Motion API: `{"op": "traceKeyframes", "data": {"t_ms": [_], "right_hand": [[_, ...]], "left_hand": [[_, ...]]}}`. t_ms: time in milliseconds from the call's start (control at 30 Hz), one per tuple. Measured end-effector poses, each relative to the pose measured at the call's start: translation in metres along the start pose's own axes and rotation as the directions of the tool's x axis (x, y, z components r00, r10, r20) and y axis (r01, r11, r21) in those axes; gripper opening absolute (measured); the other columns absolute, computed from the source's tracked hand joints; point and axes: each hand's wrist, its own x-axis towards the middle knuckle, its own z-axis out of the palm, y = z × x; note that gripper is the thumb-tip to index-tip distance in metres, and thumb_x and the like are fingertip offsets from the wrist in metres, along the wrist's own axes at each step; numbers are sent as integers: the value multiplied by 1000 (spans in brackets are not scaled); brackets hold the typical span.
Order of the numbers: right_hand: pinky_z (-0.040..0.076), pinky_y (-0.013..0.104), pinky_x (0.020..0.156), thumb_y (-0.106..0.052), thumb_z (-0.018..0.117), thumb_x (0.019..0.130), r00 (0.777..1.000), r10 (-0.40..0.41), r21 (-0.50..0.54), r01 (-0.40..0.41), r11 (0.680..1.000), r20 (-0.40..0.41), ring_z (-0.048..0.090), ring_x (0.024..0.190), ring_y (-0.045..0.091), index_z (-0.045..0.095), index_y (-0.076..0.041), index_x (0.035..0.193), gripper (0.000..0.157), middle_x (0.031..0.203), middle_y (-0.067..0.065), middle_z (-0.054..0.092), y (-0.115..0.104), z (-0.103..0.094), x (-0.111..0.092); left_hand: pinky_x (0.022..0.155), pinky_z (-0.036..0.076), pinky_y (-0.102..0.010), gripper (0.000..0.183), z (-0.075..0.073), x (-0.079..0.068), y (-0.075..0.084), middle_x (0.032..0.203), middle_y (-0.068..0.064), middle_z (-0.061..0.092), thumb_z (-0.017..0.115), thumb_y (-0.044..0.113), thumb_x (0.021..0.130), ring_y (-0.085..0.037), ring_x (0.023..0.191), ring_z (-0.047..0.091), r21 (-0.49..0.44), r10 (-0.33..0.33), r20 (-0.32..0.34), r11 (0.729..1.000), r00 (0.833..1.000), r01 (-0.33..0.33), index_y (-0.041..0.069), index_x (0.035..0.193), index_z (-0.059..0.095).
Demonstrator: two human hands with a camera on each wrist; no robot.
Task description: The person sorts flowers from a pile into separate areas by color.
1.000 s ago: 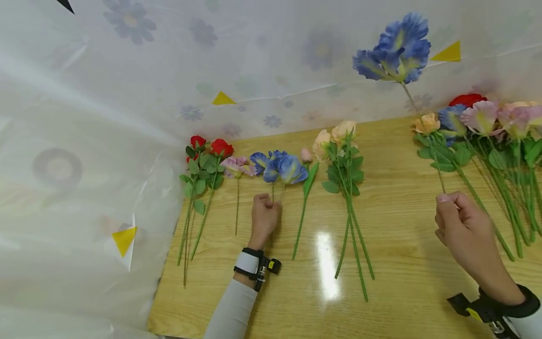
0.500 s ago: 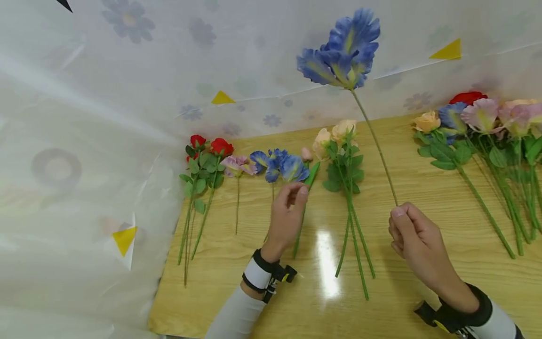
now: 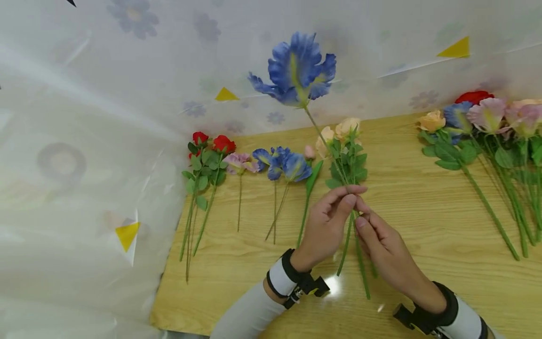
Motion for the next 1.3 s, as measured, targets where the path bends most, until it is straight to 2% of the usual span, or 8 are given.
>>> {"op": "traceKeyframes", "data": {"t_ms": [133, 200, 367, 633, 800, 1000, 1167, 1300], "right_hand": [[38, 24, 47, -3, 32, 99, 996, 43, -69, -38, 997, 74, 43, 51, 9, 54, -9, 104, 24, 64, 0, 45, 0, -4, 0], [43, 25, 55, -4, 36, 98, 994, 46, -137, -31, 990, 103, 50, 62, 9, 51, -14, 92, 19, 73, 0, 52, 0, -8, 0], [47, 24, 69, -11, 45, 96, 990, 78, -346, -34, 937, 115, 56, 86, 5, 52, -23, 110, 20, 98, -10, 57, 6, -27, -1], [38, 10, 70, -16, 49, 95, 988, 130, -532, -154, 833, -83, 50, 90, 1, 51, -18, 117, 23, 108, -7, 54, 8, -81, -12], [31, 6, 68, -18, 49, 95, 963, 143, -601, -254, 758, -227, 39, 91, -12, 50, -9, 119, 26, 110, 7, 53, 11, -113, -19], [32, 20, 67, -16, 44, 96, 911, 116, -641, -365, 675, -397, 34, 86, -11, 49, 5, 120, 32, 109, 23, 49, 21, -147, -31], [27, 11, 53, -9, 44, 94, 882, 61, -667, -396, 631, -467, 23, 76, -21, 49, 13, 117, 32, 99, 30, 49, 31, -165, -40], [37, 25, 60, -12, 44, 94, 865, 119, -666, -456, 590, -487, 47, 83, 14, 41, 13, 125, 40, 107, 35, 42, 52, -176, -49]], "left_hand": [[76, 49, -35, 24, -4, 1, -1, 77, -22, 51, 31, -1, 98, -29, 75, 56, -3, 75, -34, 997, 997, -75, -15, 106, 49], [72, 49, -36, 24, -8, 1, -2, 74, -23, 47, 27, -3, 98, -27, 69, 54, -49, 108, -46, 993, 993, -110, -18, 104, 45], [55, 41, -29, 25, -23, 0, -4, 71, -21, 34, 22, -2, 99, -15, 59, 41, -126, 107, -120, 984, 987, -122, -21, 104, 37], [42, 27, -34, 26, -57, -13, -7, 67, -20, 37, 23, -7, 97, -19, 47, 28, 179, 168, -294, 977, 941, -118, -13, 101, 48], [39, 27, -31, 26, -75, -23, -14, 67, -18, 40, 25, -5, 98, -17, 43, 28, 247, 137, -379, 968, 915, -42, -11, 101, 50], [38, 27, -26, 26, -92, -30, -23, 69, -19, 44, 28, -1, 98, -15, 43, 28, 286, 59, -428, 955, 902, 73, -7, 102, 53], [46, 27, -27, 25, -102, -40, -38, 76, -20, 50, 32, 8, 99, -18, 45, 25, 364, -29, -459, 905, 888, 218, 1, 103, 56], [50, 28, -28, 27, -110, -49, -55, 85, -16, 54, 33, 15, 100, -18, 52, 35, 404, -104, -495, 851, 862, 334, 5, 106, 58]]}}
